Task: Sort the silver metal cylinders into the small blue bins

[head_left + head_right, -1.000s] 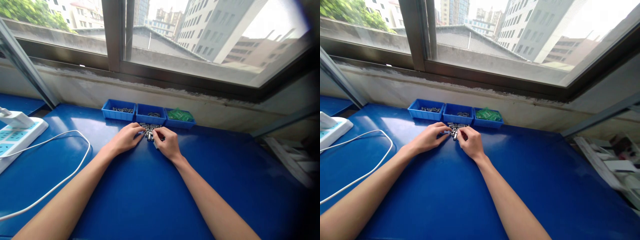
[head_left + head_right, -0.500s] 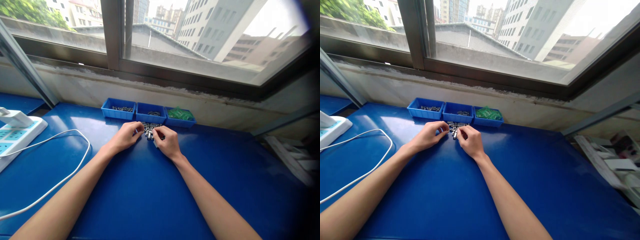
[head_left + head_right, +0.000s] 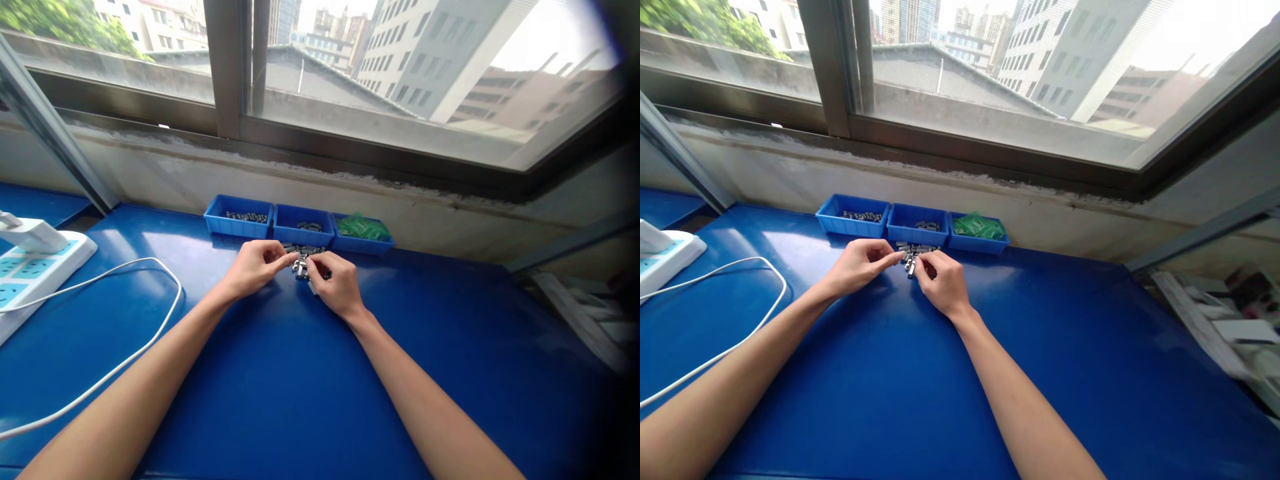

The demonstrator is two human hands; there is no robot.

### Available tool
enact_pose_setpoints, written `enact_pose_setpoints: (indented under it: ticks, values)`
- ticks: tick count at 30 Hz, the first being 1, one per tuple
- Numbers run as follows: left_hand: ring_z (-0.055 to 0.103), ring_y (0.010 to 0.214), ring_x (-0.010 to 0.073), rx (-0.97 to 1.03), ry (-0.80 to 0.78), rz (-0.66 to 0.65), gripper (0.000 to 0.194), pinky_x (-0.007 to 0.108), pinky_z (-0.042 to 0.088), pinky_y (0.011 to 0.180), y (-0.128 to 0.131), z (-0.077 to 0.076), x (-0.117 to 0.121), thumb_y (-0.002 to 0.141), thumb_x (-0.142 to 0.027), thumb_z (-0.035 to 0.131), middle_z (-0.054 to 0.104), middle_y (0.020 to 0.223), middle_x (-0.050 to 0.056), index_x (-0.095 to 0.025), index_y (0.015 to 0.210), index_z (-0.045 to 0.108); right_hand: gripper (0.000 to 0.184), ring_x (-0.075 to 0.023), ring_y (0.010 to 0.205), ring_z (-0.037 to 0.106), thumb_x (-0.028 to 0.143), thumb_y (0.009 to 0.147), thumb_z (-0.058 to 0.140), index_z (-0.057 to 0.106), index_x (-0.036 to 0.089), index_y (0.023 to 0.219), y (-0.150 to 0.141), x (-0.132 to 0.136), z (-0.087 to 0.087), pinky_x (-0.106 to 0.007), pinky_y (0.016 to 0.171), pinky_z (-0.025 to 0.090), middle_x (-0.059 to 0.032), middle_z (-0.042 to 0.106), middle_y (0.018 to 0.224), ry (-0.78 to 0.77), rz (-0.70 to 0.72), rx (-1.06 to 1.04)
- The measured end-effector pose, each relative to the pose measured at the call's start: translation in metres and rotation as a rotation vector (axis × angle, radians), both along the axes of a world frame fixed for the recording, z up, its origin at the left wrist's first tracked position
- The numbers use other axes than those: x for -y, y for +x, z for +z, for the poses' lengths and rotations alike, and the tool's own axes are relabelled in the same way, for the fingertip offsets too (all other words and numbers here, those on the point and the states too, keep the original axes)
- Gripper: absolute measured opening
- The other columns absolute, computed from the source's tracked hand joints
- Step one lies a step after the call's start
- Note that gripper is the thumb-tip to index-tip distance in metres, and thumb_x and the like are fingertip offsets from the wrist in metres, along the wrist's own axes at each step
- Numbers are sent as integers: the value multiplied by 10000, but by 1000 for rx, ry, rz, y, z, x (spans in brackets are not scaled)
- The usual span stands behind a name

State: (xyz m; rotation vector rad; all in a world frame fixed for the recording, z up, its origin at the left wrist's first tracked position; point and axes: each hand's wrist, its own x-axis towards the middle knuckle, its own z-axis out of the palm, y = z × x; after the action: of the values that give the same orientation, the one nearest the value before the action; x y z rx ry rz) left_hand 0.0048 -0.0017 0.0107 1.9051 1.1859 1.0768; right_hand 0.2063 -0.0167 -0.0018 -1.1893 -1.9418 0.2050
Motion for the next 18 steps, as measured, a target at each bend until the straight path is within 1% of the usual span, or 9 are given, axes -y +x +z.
enact_pose_setpoints:
  ticks: [3, 5, 8, 10, 14, 18]
  values:
    - [451, 516, 96, -16, -12, 27, 433, 212, 299, 465, 1, 0, 0, 848, -530, 611, 549, 553, -12, -150, 641, 613, 175, -158, 641, 592, 266, 914, 559, 682, 199, 809, 0, 0, 0, -286, 637, 457, -33, 682, 755, -4, 4, 0]
    - [498, 527, 106, 6, -47, 17, 401, 211, 342, 479, 1, 0, 0, 845, -516, 619, 587, 578, -1, -149, 683, 633, 173, -158, 642, 590, 268, 913, 561, 681, 197, 811, 0, 0, 0, -285, 637, 458, -33, 680, 757, -8, 9, -2]
    - [612, 593, 136, 85, -106, -16, 343, 224, 448, 550, 2, 0, 0, 833, -483, 651, 669, 664, 33, -143, 784, 668, 170, -158, 643, 590, 271, 915, 561, 679, 199, 818, 1, 0, 0, -285, 637, 460, -31, 678, 757, -17, 14, -2]
    - [658, 621, 153, 135, -133, -27, 323, 237, 491, 587, 1, 1, -1, 829, -462, 664, 695, 687, 48, -140, 820, 675, 165, -157, 642, 589, 266, 914, 564, 679, 198, 816, 1, 0, 0, -284, 633, 458, -30, 678, 757, -17, 15, -6]
    - [692, 650, 168, 200, -179, -31, 299, 258, 535, 625, 0, 0, -2, 820, -431, 683, 723, 710, 67, -135, 858, 681, 158, -152, 644, 589, 252, 912, 569, 681, 193, 816, 1, 0, -1, -279, 632, 455, -31, 680, 765, -14, 20, -19]
    - [714, 764, 193, 282, -223, -59, 314, 289, 564, 716, -2, -1, -3, 766, -407, 744, 749, 829, 90, -131, 904, 688, 155, -150, 644, 586, 245, 910, 572, 682, 188, 816, 1, 0, -2, -279, 635, 455, -32, 679, 765, -11, 20, -12]
